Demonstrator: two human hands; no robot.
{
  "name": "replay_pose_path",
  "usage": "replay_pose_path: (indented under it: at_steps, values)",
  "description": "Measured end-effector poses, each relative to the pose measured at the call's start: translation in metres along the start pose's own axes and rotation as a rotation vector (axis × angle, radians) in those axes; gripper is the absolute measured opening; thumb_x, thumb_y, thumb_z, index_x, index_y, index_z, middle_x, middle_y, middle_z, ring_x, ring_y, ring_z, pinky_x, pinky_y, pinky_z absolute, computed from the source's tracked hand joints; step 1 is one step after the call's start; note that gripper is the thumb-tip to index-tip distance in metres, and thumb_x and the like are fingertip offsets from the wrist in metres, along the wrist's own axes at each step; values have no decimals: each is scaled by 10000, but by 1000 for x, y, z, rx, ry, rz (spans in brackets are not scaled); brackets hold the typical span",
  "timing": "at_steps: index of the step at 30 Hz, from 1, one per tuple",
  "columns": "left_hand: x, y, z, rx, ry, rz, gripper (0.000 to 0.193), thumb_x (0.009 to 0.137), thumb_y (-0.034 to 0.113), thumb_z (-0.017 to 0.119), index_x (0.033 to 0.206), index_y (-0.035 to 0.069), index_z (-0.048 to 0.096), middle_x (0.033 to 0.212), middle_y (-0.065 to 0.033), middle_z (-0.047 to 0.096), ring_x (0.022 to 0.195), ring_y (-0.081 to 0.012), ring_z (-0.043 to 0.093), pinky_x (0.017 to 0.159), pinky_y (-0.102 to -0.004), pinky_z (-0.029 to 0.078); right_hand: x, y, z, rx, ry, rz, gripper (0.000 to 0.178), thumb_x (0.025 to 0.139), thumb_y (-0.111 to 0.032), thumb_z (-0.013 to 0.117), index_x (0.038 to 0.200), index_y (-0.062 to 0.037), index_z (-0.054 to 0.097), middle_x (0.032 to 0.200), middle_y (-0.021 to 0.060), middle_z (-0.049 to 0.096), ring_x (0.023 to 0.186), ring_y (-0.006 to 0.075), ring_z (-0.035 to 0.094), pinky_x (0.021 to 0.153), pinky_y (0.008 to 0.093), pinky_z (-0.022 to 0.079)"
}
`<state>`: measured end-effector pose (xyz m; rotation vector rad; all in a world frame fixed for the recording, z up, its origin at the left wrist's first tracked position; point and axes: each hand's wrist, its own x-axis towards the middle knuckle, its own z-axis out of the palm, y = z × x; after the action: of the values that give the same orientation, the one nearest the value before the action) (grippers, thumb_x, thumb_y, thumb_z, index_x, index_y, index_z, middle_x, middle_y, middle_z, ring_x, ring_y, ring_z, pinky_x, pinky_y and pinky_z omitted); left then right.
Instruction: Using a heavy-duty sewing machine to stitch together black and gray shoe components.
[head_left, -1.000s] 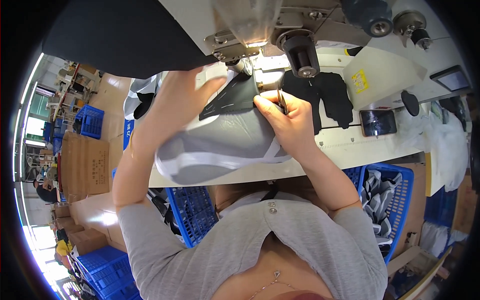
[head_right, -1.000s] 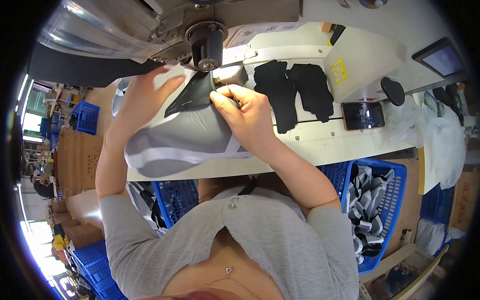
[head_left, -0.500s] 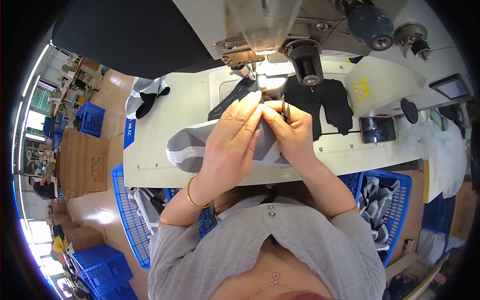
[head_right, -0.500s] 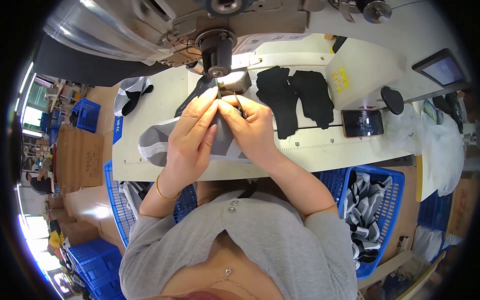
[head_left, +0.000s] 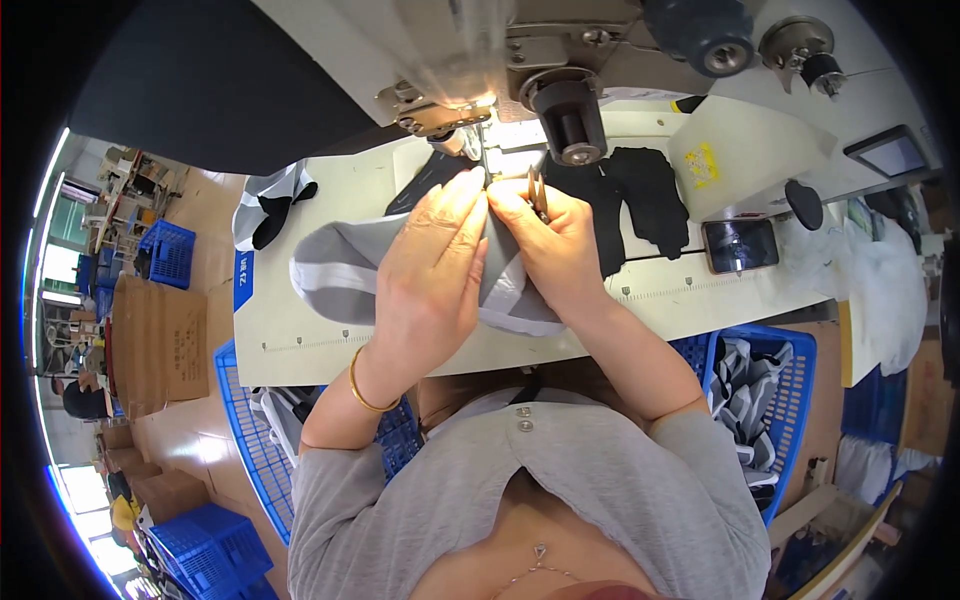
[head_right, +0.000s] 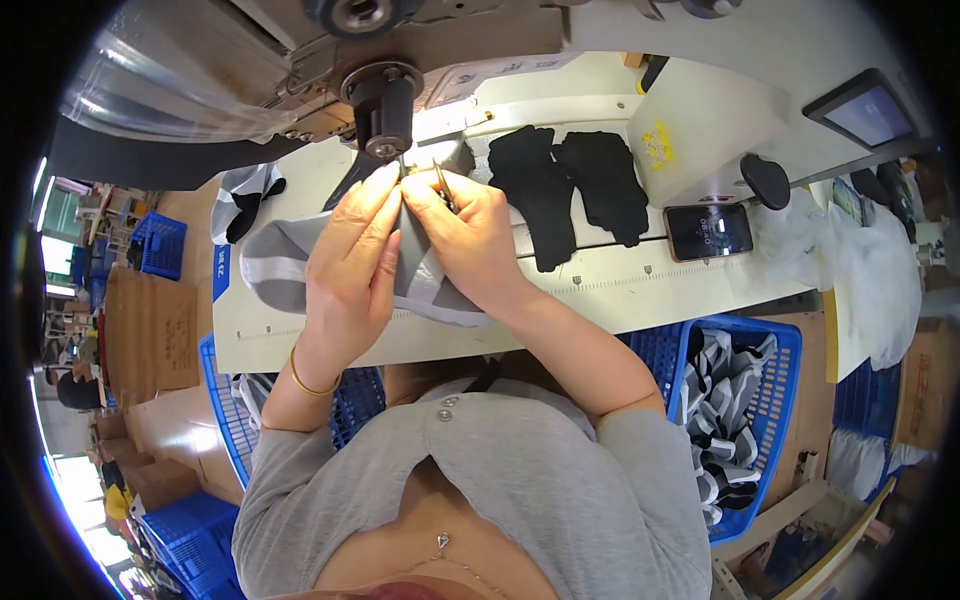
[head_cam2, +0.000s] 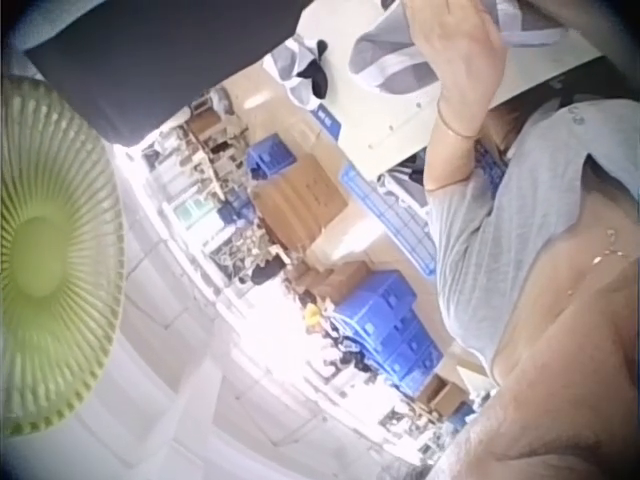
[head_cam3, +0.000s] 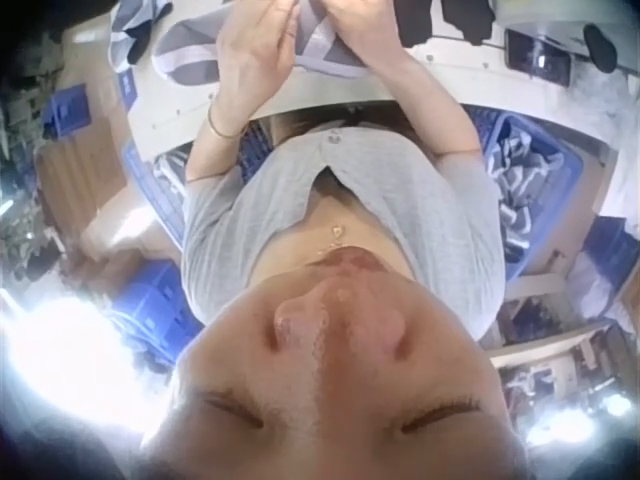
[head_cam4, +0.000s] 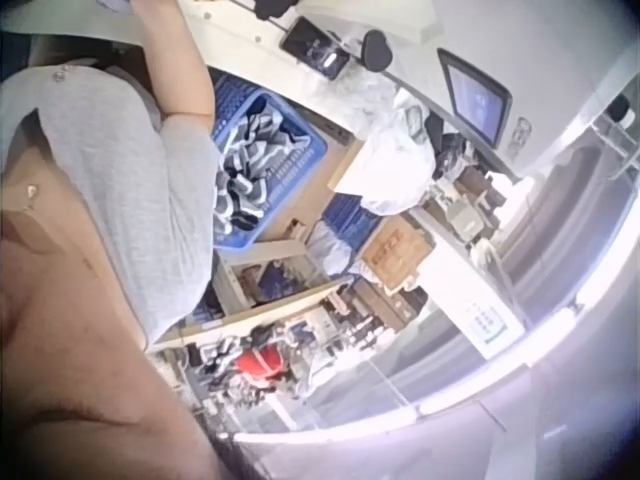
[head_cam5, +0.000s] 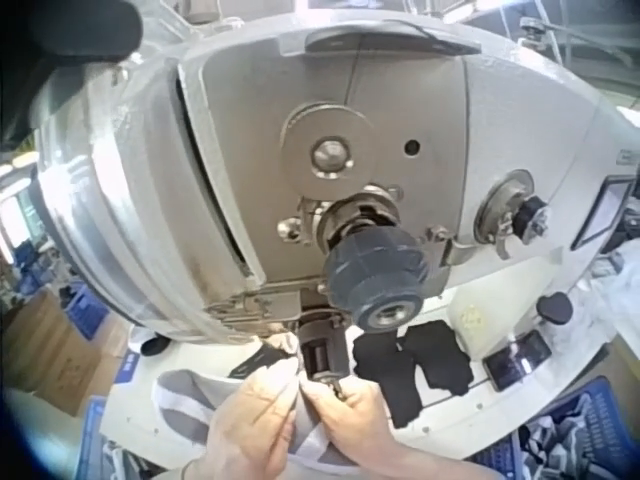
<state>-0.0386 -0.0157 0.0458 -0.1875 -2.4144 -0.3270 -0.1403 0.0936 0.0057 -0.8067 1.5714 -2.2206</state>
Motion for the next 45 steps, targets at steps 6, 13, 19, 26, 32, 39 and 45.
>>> replay_pose_path:
  at_steps: [6,13,19,26,32,39,45]
  values:
    - [-2,1,0,68,-12,17,308,847,10,617,1131,-108,614,1228,-231,606,1168,-360,586,1028,-465,450,-12,-2,-4,-83,10,11,190,942,-154,617,944,22,686,729,-37,626,694,10,505,602,207,425]
    - [-5,5,4,54,-22,-7,317,845,1,631,1141,-112,613,1241,-236,600,1178,-377,578,1039,-471,432,-17,-6,-13,-20,18,124,198,943,-169,639,976,18,694,725,-53,588,678,4,469,584,192,382]
    - [1,1,5,60,35,5,292,845,1,639,1116,-108,626,1213,-232,615,1155,-378,590,1030,-469,443,-6,-8,-11,-14,21,112,175,939,-141,635,964,23,689,733,-52,591,678,1,468,581,188,378]
    - [4,-6,7,76,44,31,287,830,-6,654,1101,-98,637,1168,-212,633,1123,-378,603,1023,-465,452,1,3,-9,12,32,9,156,930,-117,627,937,27,685,755,-27,627,702,11,501,609,199,414]
    - [4,-7,6,79,58,39,296,821,-15,662,1106,-89,637,1171,-208,629,1123,-370,603,1019,-466,454,1,-3,-8,-25,23,-7,164,929,-123,628,920,32,681,749,-20,628,698,18,499,607,208,414]
    - [-47,-22,11,228,206,229,375,860,235,667,1177,38,628,1232,-171,614,1267,-333,512,1154,-617,176,-5,-9,-13,-65,17,-9,182,925,-155,642,920,24,668,723,-32,620,678,14,481,595,206,404]
    - [-110,-118,46,534,293,397,327,844,270,682,1134,139,609,1411,-84,504,1392,-317,357,1126,-691,77,-9,-9,-23,-329,-107,3,171,921,-154,639,901,16,649,686,17,608,657,37,501,589,239,432]
